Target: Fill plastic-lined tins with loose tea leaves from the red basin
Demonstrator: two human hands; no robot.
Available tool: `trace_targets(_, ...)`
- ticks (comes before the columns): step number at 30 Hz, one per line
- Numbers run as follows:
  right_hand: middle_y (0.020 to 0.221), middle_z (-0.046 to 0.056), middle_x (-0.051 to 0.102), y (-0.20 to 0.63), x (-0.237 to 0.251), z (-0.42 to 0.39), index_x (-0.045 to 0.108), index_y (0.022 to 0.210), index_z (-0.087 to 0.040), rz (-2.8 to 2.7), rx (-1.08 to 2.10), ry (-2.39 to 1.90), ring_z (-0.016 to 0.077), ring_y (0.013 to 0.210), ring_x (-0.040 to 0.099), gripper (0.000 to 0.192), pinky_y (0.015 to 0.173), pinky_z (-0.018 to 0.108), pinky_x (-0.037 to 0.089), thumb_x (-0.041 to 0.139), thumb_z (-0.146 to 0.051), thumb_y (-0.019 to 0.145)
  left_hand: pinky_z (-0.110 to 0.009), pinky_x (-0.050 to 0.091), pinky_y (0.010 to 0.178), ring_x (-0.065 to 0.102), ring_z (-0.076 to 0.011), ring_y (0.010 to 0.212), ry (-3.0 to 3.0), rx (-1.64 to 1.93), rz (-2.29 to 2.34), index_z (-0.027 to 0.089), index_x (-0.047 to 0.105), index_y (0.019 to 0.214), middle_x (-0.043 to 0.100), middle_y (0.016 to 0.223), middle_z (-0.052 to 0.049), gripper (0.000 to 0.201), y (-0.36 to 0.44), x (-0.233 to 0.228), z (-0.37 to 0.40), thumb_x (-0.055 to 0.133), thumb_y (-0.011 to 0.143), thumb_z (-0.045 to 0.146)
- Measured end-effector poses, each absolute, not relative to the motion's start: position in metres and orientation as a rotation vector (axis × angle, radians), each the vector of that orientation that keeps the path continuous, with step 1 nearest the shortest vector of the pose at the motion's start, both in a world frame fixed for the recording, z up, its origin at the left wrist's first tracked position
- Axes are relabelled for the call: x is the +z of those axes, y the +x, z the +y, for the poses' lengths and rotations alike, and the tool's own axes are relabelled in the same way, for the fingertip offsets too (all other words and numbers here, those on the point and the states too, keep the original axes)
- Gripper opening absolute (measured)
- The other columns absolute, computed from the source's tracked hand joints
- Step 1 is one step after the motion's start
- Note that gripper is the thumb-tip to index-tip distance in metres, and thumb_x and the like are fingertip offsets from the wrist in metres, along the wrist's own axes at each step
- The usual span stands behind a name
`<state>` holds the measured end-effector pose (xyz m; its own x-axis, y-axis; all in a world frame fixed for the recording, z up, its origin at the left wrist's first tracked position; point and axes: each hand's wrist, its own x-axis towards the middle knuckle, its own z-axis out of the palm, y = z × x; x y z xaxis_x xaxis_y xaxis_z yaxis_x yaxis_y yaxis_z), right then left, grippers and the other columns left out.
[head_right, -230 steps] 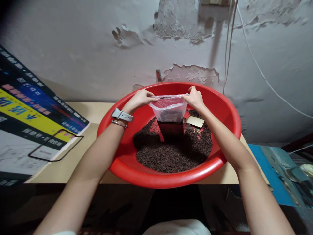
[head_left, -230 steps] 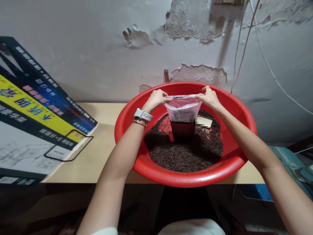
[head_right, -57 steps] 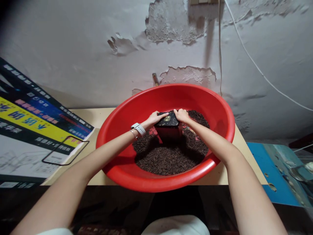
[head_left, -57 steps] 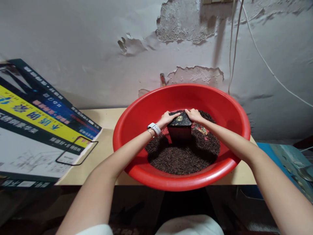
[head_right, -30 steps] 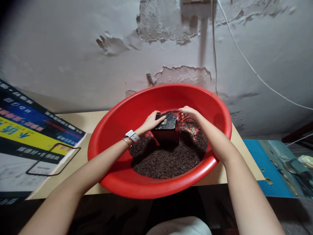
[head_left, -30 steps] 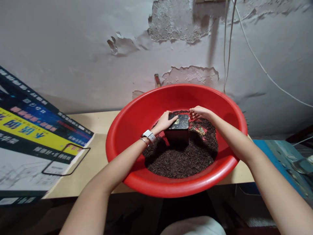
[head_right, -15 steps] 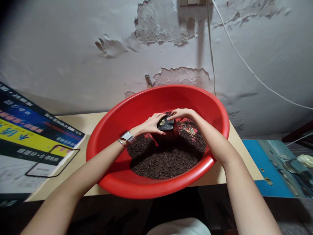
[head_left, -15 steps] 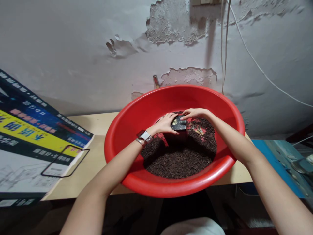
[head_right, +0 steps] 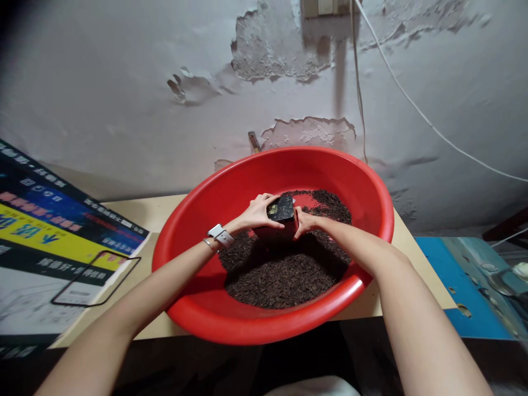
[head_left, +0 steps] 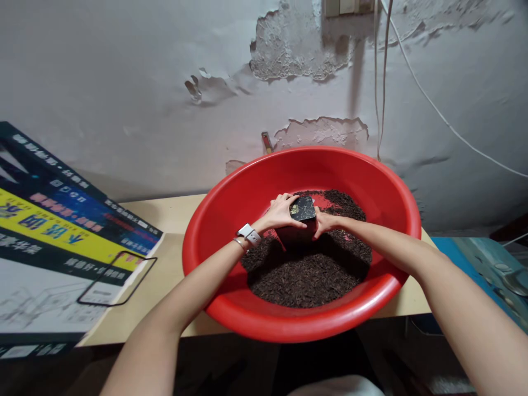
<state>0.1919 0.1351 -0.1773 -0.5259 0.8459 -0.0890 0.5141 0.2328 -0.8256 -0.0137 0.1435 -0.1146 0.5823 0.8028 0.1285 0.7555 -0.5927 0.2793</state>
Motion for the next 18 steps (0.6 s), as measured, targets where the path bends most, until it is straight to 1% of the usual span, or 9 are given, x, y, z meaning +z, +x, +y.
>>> trace_targets(3, 0.152, 0.027, 0.028, 0.194, -0.195, 0.145, 0.027, 0.144, -0.006, -2.164, 1.173, -1.289, 0.0377, 0.140, 0.032, 0.130, 0.117, 0.040, 0.028, 0.090, -0.030, 0.032, -0.051, 0.034, 0.104, 0.044, -0.0366, 0.123, 2.599, 0.346, 1.292, 0.020, 0.049, 0.142, 0.050, 0.136, -0.015, 0.104, -0.016, -0.112, 0.145, 0.081, 0.051, 0.062)
trace_targets(6, 0.151, 0.027, 0.027, 0.197, -0.201, 0.147, 0.029, 0.142, -0.004, -2.179, 1.150, -1.310, 0.0386, 0.143, 0.026, 0.125, 0.119, 0.041, 0.024, 0.088, -0.029, 0.035, -0.050, 0.035, 0.104, 0.045, -0.0364, 0.121, 2.593, 0.337, 1.295, 0.020, 0.049, 0.141, 0.051, 0.134, -0.014, 0.105, -0.016, -0.111, 0.145, 0.081, 0.050, 0.062)
trace_targets(8, 0.149, 0.027, 0.029, 0.198, -0.199, 0.146, 0.030, 0.142, -0.003, -2.167, 1.148, -1.302, 0.0388, 0.143, 0.026, 0.124, 0.119, 0.040, 0.024, 0.088, -0.028, 0.035, -0.051, 0.035, 0.103, 0.044, -0.0363, 0.122, 2.596, 0.362, 1.308, 0.021, 0.049, 0.140, 0.051, 0.134, -0.014, 0.103, -0.015, -0.113, 0.143, 0.081, 0.051, 0.062)
trace_targets(10, 0.148, 0.027, 0.032, 0.196, -0.194, 0.145, 0.032, 0.141, -0.002, -2.151, 1.151, -1.292, 0.0389, 0.142, 0.029, 0.126, 0.119, 0.039, 0.024, 0.089, -0.024, 0.030, -0.051, 0.034, 0.103, 0.043, -0.0365, 0.123, 2.606, 0.398, 1.333, 0.020, 0.049, 0.140, 0.050, 0.134, -0.015, 0.103, -0.013, -0.115, 0.139, 0.081, 0.053, 0.062)
trace_targets(12, 0.147, 0.024, 0.037, 0.193, -0.186, 0.144, 0.037, 0.141, -0.006, -2.124, 1.165, -1.268, 0.0380, 0.140, 0.032, 0.126, 0.118, 0.040, 0.026, 0.089, -0.022, 0.028, -0.051, 0.035, 0.103, 0.042, -0.0367, 0.124, 2.620, 0.424, 1.366, 0.018, 0.048, 0.141, 0.050, 0.135, -0.017, 0.104, -0.011, -0.118, 0.134, 0.082, 0.054, 0.063)
trace_targets(13, 0.146, 0.021, 0.041, 0.192, -0.181, 0.142, 0.039, 0.141, -0.009, -2.103, 1.176, -1.251, 0.0370, 0.139, 0.034, 0.124, 0.118, 0.041, 0.027, 0.089, -0.023, 0.029, -0.051, 0.035, 0.103, 0.042, -0.0367, 0.125, 2.627, 0.432, 1.380, 0.017, 0.047, 0.141, 0.049, 0.135, -0.017, 0.104, -0.011, -0.119, 0.132, 0.082, 0.054, 0.063)
trace_targets(15, 0.141, 0.015, 0.050, 0.192, -0.173, 0.135, 0.043, 0.141, -0.014, -2.064, 1.195, -1.216, 0.0343, 0.137, 0.038, 0.112, 0.116, 0.044, 0.031, 0.088, -0.028, 0.039, -0.051, 0.036, 0.102, 0.042, -0.0366, 0.125, 2.640, 0.446, 1.399, 0.018, 0.047, 0.142, 0.049, 0.135, -0.017, 0.104, -0.010, -0.120, 0.128, 0.082, 0.054, 0.063)
trace_targets(18, 0.135, 0.011, 0.057, 0.205, -0.165, 0.108, 0.049, 0.139, -0.017, -2.009, 1.195, -1.226, 0.0322, 0.134, 0.043, 0.090, 0.113, 0.045, 0.035, 0.081, -0.034, 0.056, -0.052, 0.036, 0.101, 0.042, -0.0376, 0.125, 2.666, 0.457, 1.407, 0.020, 0.048, 0.141, 0.049, 0.136, -0.017, 0.102, -0.009, -0.120, 0.124, 0.082, 0.055, 0.063)
